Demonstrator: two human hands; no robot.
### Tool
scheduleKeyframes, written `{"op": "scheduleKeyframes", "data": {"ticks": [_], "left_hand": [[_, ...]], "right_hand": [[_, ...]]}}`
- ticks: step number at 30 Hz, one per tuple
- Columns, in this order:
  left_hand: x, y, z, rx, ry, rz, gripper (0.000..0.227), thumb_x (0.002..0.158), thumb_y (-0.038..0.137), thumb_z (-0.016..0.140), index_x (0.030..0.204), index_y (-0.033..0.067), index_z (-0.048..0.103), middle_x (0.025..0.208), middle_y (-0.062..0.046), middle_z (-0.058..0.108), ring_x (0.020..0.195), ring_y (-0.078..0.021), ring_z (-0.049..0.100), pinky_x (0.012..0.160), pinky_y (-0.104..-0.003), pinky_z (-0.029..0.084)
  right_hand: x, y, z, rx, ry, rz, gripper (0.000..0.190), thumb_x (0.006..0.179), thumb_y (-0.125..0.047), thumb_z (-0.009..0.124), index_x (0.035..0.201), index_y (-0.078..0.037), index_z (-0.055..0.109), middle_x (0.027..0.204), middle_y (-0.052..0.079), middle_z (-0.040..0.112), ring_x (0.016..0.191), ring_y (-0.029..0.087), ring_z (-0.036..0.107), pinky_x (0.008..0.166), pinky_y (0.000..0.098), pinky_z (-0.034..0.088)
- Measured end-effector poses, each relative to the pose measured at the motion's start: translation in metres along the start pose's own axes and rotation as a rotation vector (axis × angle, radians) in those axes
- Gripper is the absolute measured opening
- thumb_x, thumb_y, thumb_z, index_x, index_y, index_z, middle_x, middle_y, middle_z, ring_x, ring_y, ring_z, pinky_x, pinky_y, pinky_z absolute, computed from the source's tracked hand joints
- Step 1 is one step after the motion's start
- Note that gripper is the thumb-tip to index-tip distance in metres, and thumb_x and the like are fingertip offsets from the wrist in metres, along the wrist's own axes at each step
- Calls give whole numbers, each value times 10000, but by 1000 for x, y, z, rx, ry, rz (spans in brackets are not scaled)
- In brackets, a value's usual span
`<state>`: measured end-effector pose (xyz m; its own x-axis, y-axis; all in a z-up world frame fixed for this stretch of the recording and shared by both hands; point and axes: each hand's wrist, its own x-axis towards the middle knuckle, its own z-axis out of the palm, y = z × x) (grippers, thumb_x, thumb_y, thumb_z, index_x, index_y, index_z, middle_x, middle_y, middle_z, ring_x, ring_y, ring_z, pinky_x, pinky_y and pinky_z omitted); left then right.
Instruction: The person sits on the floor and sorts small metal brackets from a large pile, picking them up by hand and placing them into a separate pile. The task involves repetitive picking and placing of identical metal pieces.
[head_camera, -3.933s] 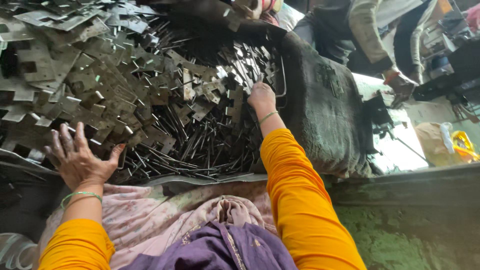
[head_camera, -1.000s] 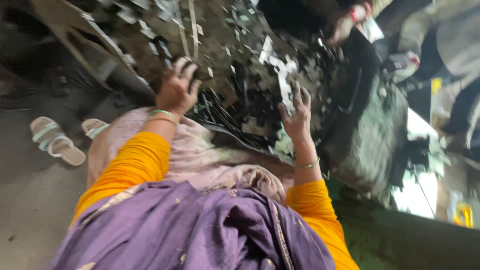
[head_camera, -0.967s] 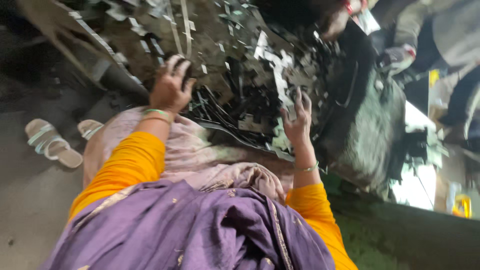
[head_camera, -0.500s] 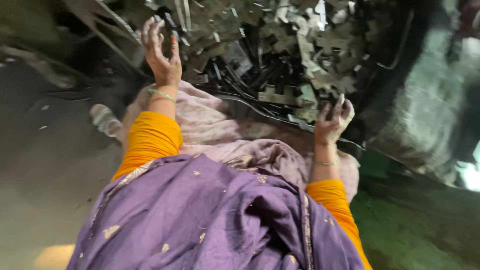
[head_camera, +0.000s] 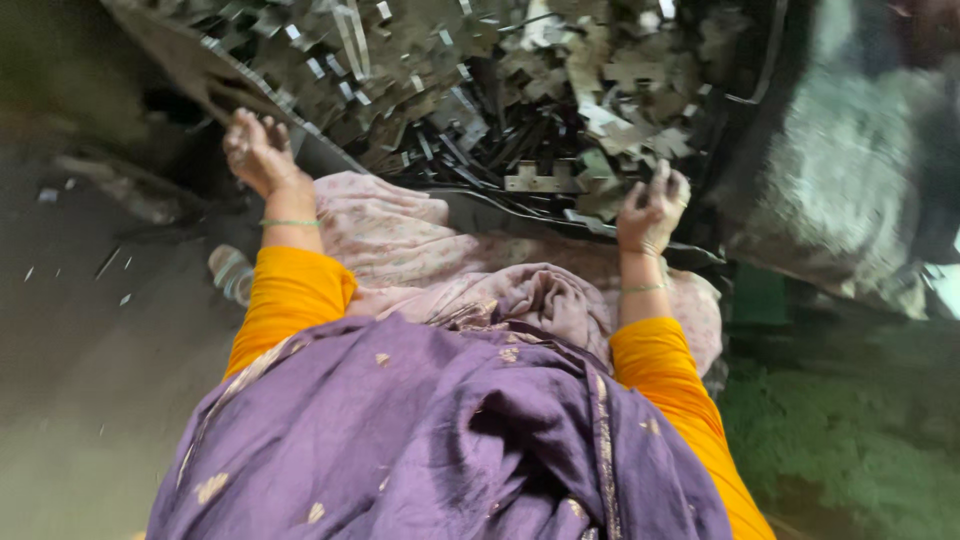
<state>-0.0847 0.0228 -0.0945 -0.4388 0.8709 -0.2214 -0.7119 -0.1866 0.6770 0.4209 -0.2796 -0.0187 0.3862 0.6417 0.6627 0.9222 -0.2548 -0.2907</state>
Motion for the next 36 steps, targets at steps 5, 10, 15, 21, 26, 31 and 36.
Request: {"op": "scheduleKeyframes", "data": {"ticks": [5, 10, 15, 21, 26, 31, 36], "left_hand": [[-37, 26, 18, 64, -182, -14, 337, 993, 105, 710, 1309, 132, 595, 1268, -23, 654, 1036, -154, 638, 892, -307, 541], [-76, 56, 31, 60, -289, -1, 444, 1001, 79, 710, 1399, 163, 532, 1393, -15, 571, 1139, -143, 597, 972, -307, 530], [-107, 76, 48, 10, -347, 3, 458, 1003, 74, 713, 1406, 164, 517, 1346, -14, 543, 1142, -166, 586, 978, -341, 531], [-145, 81, 77, 17, -519, -3, 433, 1016, 51, 707, 1398, 155, 531, 1361, -17, 541, 1136, -169, 592, 985, -340, 543], [-176, 55, 95, 167, -628, -75, 353, 1000, 26, 704, 1325, 93, 585, 1264, -17, 591, 1031, -142, 630, 916, -323, 576], [-192, 35, 101, 394, -772, -52, 359, 952, -1, 712, 1297, 62, 636, 1103, -65, 672, 968, -119, 676, 880, -273, 598], [-195, 15, 102, 589, -890, 304, 357, 934, -24, 724, 1269, 40, 616, 1255, -48, 613, 1006, -117, 673, 872, -243, 563]], "right_hand": [[-9, 5, 9, -121, -53, -33, 498, 927, -24, 674, 1412, 21, 569, 1311, 270, 567, 1231, 443, 533, 1069, 488, 464], [-9, 5, 8, 20, -55, 23, 536, 886, 37, 648, 1418, 0, 595, 1280, 256, 585, 1200, 439, 555, 1035, 483, 480], [-16, 6, -2, 59, -22, -20, 536, 828, 51, 656, 1361, 15, 619, 1230, 250, 594, 1141, 436, 576, 989, 479, 498], [-19, 5, -12, 110, -41, -28, 513, 812, 70, 663, 1320, 1, 649, 1203, 236, 607, 1102, 420, 594, 955, 464, 514], [-23, 6, -14, 108, -24, -52, 496, 795, 80, 655, 1283, -9, 667, 1185, 231, 626, 1102, 413, 609, 959, 451, 522], [-22, -3, -16, 176, -6, -28, 472, 802, 111, 615, 1250, -15, 689, 1174, 197, 654, 1105, 391, 627, 964, 434, 532], [-16, -13, -23, 137, -1, 7, 488, 752, 110, 620, 1218, -11, 699, 1158, 207, 643, 1083, 397, 622, 948, 439, 527]]}}
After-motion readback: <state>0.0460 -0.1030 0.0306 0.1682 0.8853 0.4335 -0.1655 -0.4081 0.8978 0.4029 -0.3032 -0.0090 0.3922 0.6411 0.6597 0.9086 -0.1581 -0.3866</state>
